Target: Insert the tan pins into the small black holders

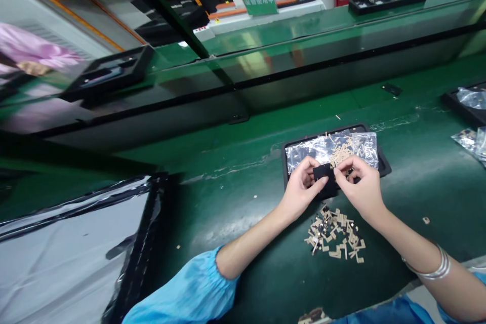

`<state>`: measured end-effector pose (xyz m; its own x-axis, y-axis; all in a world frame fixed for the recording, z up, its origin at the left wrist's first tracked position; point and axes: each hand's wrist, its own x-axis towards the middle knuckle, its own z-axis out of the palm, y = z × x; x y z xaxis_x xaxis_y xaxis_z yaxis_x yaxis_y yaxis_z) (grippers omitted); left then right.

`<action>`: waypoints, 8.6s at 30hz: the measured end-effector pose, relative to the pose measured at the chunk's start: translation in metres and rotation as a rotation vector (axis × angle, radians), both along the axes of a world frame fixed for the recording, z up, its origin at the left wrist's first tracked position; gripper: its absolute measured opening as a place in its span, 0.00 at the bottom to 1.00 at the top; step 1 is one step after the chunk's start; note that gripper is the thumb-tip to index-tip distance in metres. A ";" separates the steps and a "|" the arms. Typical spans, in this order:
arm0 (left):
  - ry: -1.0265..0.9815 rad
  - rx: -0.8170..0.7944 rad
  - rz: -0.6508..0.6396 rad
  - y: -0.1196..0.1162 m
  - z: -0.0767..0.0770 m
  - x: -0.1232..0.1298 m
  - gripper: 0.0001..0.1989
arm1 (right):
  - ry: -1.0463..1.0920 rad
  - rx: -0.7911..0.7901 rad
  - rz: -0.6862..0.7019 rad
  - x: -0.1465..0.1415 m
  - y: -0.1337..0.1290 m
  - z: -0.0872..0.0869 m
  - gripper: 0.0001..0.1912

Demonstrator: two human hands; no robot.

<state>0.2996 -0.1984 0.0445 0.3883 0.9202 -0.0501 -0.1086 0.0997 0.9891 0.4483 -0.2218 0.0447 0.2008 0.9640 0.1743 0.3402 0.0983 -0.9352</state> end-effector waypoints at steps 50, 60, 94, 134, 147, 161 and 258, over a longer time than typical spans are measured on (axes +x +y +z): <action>-0.172 -0.142 -0.052 0.008 -0.008 -0.003 0.19 | 0.372 -0.132 0.172 0.010 0.012 0.003 0.07; -0.217 -0.151 -0.097 0.011 -0.007 -0.003 0.19 | 0.423 -0.178 0.184 0.010 0.013 0.003 0.10; 0.112 0.458 0.057 0.003 -0.009 0.001 0.22 | 0.372 -0.161 0.300 0.009 0.006 0.012 0.11; -0.082 0.098 0.395 0.077 -0.004 -0.061 0.07 | -0.300 0.131 0.463 0.005 0.001 0.007 0.05; 0.178 -0.068 1.153 0.176 -0.032 -0.155 0.12 | -0.478 0.333 0.622 0.000 -0.003 0.001 0.07; 0.209 0.435 0.282 0.040 0.015 -0.053 0.08 | -1.005 -0.158 0.810 0.010 -0.005 0.030 0.10; 0.555 0.325 -0.021 0.059 0.025 -0.055 0.13 | -0.484 0.317 0.292 0.004 0.001 -0.002 0.07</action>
<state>0.2443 -0.1395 0.0699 0.4027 0.9148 0.0315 0.4268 -0.2181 0.8776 0.4528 -0.2210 0.0425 -0.2349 0.8537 0.4648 0.6336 0.4971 -0.5928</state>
